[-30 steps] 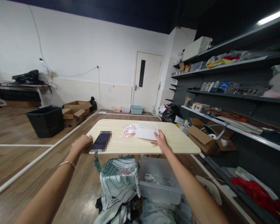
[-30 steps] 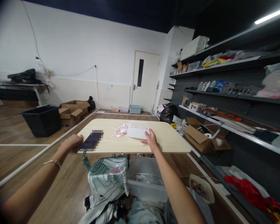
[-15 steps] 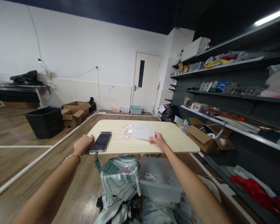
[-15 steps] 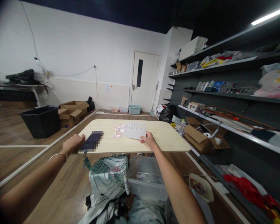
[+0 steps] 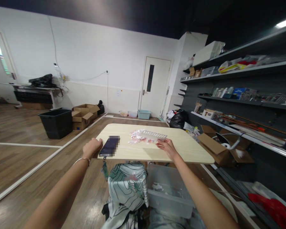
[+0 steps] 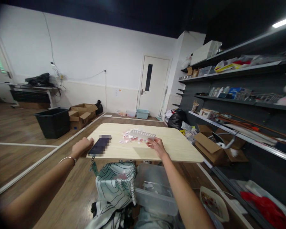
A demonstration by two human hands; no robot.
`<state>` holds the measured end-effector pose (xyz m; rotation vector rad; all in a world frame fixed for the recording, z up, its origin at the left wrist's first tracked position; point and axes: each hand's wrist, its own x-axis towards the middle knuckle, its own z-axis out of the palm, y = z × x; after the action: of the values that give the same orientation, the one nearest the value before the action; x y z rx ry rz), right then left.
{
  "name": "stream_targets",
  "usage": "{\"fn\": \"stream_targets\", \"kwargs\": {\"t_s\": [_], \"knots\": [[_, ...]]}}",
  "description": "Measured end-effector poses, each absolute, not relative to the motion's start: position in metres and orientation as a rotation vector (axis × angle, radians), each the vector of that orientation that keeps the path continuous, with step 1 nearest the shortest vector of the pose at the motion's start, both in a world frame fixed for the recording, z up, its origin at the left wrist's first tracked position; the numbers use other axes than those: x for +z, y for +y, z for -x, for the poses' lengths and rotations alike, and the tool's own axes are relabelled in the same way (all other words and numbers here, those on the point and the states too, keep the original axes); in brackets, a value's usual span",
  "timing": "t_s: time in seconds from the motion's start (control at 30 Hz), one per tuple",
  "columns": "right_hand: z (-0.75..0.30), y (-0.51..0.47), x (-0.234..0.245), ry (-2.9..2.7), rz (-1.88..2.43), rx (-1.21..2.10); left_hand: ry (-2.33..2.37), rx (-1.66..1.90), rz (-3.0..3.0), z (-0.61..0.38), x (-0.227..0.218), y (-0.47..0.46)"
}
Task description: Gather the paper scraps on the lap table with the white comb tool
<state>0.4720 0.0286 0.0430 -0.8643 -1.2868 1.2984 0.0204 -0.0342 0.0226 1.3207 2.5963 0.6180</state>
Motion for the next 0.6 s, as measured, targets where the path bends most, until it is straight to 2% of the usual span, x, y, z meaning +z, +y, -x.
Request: {"fn": "stream_targets", "kwargs": {"t_s": [0.3,0.43,0.6], "knots": [[-0.422,0.032,0.037,-1.302,0.785,1.362,2.602,0.605,-1.325,-0.022,0.026,-0.037],[-0.422,0.035,0.033,-1.278,0.813,1.206,2.603,0.625,-1.312,-0.022,0.024,-0.035],[-0.448,0.045,0.041,-1.102,0.836,1.219,2.625,0.619,-1.308,-0.019,0.017,-0.03]]}}
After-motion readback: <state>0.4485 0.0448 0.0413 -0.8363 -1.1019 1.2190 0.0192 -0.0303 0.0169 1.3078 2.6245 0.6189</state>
